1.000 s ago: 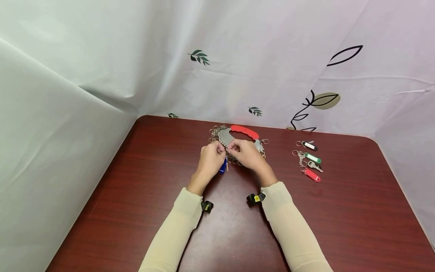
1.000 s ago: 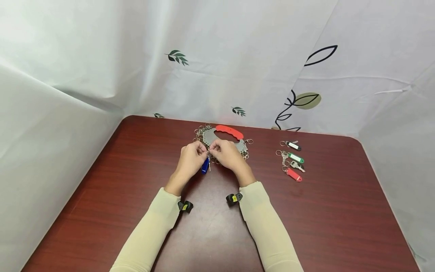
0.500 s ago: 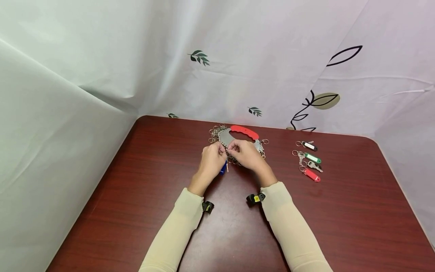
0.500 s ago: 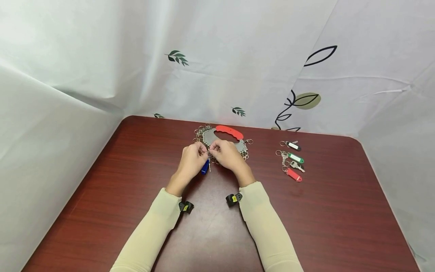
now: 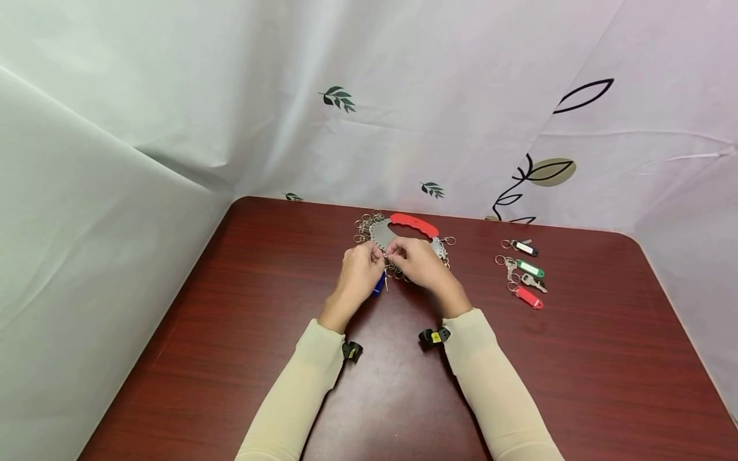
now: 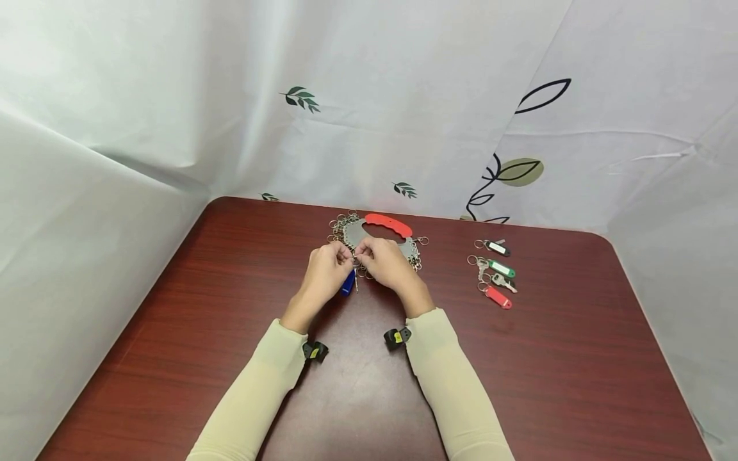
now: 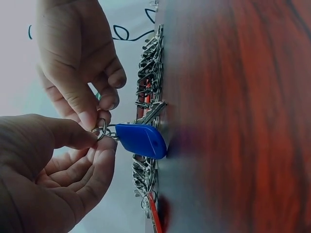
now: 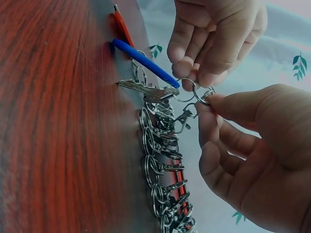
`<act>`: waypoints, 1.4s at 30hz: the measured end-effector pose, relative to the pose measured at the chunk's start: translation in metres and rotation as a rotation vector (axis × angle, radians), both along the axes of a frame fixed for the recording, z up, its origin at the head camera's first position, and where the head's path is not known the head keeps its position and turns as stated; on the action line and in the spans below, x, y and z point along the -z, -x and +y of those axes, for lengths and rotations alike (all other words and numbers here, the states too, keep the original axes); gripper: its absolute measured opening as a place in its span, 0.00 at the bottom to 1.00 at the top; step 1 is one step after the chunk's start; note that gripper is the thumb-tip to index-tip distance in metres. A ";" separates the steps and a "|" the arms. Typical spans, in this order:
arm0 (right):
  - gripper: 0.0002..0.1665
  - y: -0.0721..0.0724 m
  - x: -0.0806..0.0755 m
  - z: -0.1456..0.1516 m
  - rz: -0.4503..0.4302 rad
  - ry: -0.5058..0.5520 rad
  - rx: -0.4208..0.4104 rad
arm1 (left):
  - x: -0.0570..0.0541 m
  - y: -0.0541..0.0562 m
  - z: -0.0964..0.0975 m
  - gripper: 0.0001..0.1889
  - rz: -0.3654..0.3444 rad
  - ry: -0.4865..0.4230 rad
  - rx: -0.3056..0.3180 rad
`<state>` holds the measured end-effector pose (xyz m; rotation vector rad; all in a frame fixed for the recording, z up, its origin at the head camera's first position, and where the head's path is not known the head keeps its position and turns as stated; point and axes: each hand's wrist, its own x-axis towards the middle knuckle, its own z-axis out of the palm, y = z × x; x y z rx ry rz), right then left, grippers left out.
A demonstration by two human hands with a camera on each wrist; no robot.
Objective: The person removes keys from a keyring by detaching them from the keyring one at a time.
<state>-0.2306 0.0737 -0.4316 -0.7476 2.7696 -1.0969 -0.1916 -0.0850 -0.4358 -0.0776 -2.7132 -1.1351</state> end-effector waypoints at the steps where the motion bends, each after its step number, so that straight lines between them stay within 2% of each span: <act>1: 0.03 -0.001 -0.001 0.000 0.012 -0.005 -0.005 | 0.000 0.000 0.000 0.07 -0.003 -0.002 0.003; 6: 0.03 -0.002 -0.002 0.000 0.080 -0.037 -0.025 | 0.000 0.001 -0.001 0.05 0.000 -0.024 0.029; 9: 0.03 -0.001 -0.002 0.000 0.115 -0.055 -0.031 | 0.000 0.002 -0.002 0.01 0.037 -0.040 0.032; 12: 0.04 0.000 -0.001 0.001 0.139 -0.066 -0.034 | 0.001 0.003 -0.003 0.07 0.094 -0.052 0.045; 16: 0.04 0.000 -0.002 0.001 0.156 -0.072 -0.039 | 0.001 0.003 -0.003 0.12 0.143 -0.059 0.115; 21: 0.04 0.000 -0.004 0.002 0.160 -0.061 -0.041 | 0.001 0.004 -0.003 0.13 0.120 -0.067 0.171; 26: 0.03 0.001 -0.003 0.003 0.150 -0.056 -0.035 | 0.003 0.006 -0.003 0.09 0.098 -0.058 0.156; 33: 0.03 0.001 -0.004 0.002 0.125 -0.051 -0.029 | 0.002 0.006 -0.004 0.05 0.090 0.034 0.139; 42: 0.03 0.001 -0.001 0.001 0.168 -0.058 -0.046 | 0.001 0.003 -0.005 0.05 0.095 0.090 0.154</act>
